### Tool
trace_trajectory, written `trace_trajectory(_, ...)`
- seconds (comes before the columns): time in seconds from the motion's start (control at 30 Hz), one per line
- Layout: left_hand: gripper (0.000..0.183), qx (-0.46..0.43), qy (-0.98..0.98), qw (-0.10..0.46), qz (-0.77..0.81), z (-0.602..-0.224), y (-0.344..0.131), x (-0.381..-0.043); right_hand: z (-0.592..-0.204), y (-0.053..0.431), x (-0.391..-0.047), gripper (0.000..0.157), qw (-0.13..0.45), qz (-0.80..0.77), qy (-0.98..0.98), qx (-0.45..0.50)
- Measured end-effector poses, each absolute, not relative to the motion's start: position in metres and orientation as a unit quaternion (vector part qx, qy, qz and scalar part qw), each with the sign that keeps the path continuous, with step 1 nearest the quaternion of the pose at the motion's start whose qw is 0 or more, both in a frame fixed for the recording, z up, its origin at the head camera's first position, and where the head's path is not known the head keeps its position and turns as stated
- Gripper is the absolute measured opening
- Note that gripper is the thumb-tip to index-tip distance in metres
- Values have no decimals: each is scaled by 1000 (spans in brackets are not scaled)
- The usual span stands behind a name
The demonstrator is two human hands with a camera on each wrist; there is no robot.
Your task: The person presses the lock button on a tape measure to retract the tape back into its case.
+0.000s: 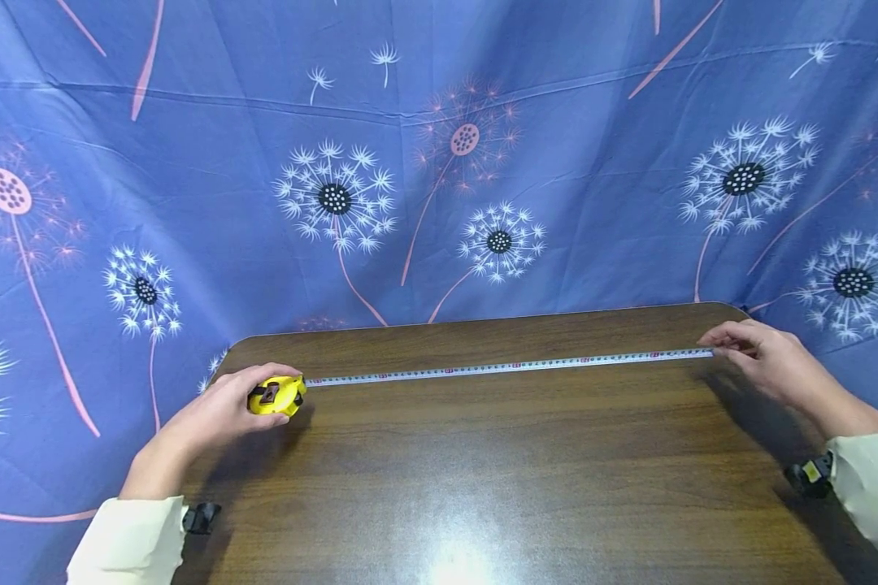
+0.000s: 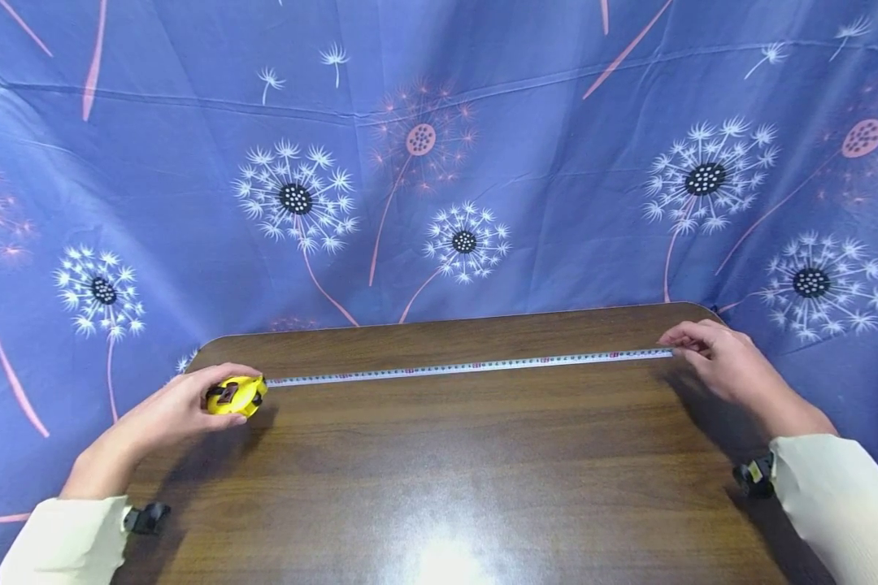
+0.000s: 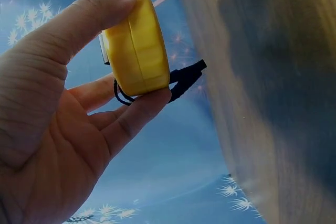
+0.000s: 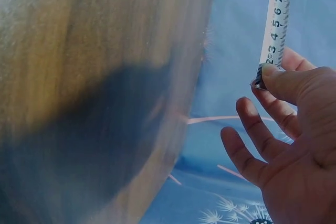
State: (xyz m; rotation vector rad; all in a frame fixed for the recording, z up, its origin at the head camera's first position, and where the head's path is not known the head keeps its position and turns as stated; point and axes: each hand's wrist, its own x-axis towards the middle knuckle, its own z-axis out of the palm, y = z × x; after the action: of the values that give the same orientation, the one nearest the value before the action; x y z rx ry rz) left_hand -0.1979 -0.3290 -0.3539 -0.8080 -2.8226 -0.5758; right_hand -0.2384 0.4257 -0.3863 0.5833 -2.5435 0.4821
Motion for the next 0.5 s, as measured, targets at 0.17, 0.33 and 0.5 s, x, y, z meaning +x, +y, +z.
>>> trace_trajectory(0.17,57,-262,-944,67,-188,-349,-329,-198,-384,425,-241,33,245,180,-929,213)
trace_trajectory(0.33,53,-259,-946,60,-187,-346,-329,-199,-382,425,-244,34,249,186,-928,208)
trace_trajectory(0.5,58,-260,-946,59,-183,-345,-329,-200,-378,423,-244,31,246,187,-930,200)
